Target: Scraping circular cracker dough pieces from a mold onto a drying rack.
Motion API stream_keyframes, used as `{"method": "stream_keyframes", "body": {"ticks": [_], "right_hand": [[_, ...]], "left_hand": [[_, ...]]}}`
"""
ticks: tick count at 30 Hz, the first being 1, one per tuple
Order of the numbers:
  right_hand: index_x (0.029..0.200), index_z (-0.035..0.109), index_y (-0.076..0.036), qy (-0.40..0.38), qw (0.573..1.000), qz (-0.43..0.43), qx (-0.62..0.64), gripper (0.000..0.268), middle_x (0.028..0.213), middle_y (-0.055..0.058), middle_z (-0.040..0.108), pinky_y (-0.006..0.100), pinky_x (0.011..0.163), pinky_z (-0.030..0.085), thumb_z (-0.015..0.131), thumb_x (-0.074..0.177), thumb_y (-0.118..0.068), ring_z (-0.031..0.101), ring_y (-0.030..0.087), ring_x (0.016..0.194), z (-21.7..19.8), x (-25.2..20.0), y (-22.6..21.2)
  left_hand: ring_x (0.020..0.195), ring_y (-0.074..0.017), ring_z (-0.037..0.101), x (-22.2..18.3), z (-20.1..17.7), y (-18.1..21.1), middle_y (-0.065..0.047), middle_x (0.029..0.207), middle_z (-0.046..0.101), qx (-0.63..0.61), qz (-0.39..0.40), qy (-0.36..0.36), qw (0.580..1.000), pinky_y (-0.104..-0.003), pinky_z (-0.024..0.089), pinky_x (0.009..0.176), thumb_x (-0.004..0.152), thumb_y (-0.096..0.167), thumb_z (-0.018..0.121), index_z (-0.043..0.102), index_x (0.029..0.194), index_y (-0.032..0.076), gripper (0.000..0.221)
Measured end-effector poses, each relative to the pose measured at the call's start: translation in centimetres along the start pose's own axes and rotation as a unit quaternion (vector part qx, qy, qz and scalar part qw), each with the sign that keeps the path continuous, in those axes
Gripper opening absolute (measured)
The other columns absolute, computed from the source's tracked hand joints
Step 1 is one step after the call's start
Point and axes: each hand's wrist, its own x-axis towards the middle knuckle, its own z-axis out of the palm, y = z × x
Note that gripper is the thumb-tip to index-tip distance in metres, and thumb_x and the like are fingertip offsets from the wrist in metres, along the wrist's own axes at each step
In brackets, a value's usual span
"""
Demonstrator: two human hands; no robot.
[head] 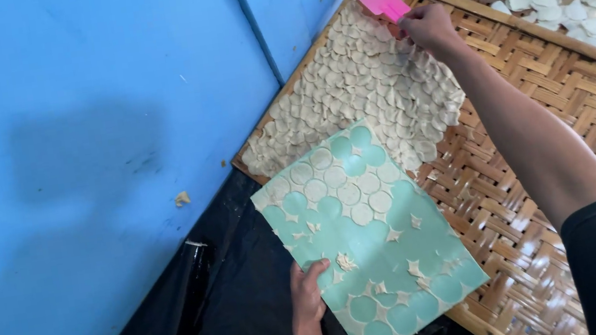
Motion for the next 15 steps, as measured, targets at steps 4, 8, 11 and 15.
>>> {"method": "stream_keyframes", "body": {"ticks": [4, 8, 11, 15], "right_hand": [[0.106, 0.076, -0.001, -0.006, 1.000, 0.016, -0.021, 0.020, 0.082, 0.007, 0.074, 0.028, 0.054, 0.052, 0.071, 0.098, -0.019, 0.064, 0.009, 0.061, 0.0, 1.7, 0.7], [0.102, 0.078, -0.002, 0.025, 0.996, 0.014, -0.090, 0.020, 0.081, 0.009, 0.075, 0.032, 0.064, 0.057, 0.072, 0.096, -0.020, 0.067, 0.012, 0.063, -0.5, 1.7, 0.1], [0.097, 0.080, -0.002, 0.052, 0.985, -0.025, -0.164, 0.020, 0.078, 0.010, 0.075, 0.034, 0.072, 0.058, 0.072, 0.094, -0.021, 0.070, 0.015, 0.064, -0.4, 2.7, 1.4], [0.095, 0.081, -0.003, 0.068, 0.977, -0.058, -0.192, 0.021, 0.076, 0.011, 0.075, 0.035, 0.072, 0.058, 0.073, 0.094, -0.022, 0.070, 0.016, 0.064, -0.3, 2.5, 0.8]], "left_hand": [[0.100, -0.0220, 0.068, 0.0, -0.3, -0.1, -0.014, 0.116, 0.069, -0.008, -0.001, 0.003, 1.000, -0.035, 0.055, 0.088, 0.083, -0.002, 0.063, 0.060, 0.129, -0.006, 0.046], [0.098, -0.0220, 0.068, 0.1, -0.3, -0.2, -0.014, 0.115, 0.069, -0.015, -0.006, -0.001, 1.000, -0.035, 0.055, 0.086, 0.084, -0.002, 0.063, 0.060, 0.128, -0.006, 0.045], [0.097, -0.0217, 0.068, 0.0, -0.2, 0.0, -0.013, 0.115, 0.069, -0.014, -0.009, 0.000, 1.000, -0.035, 0.055, 0.086, 0.083, -0.002, 0.063, 0.060, 0.128, -0.006, 0.044], [0.098, -0.0218, 0.068, 0.3, -0.9, -0.8, -0.014, 0.114, 0.069, -0.006, -0.002, -0.003, 1.000, -0.036, 0.054, 0.087, 0.084, -0.002, 0.064, 0.060, 0.127, -0.007, 0.044]]}}
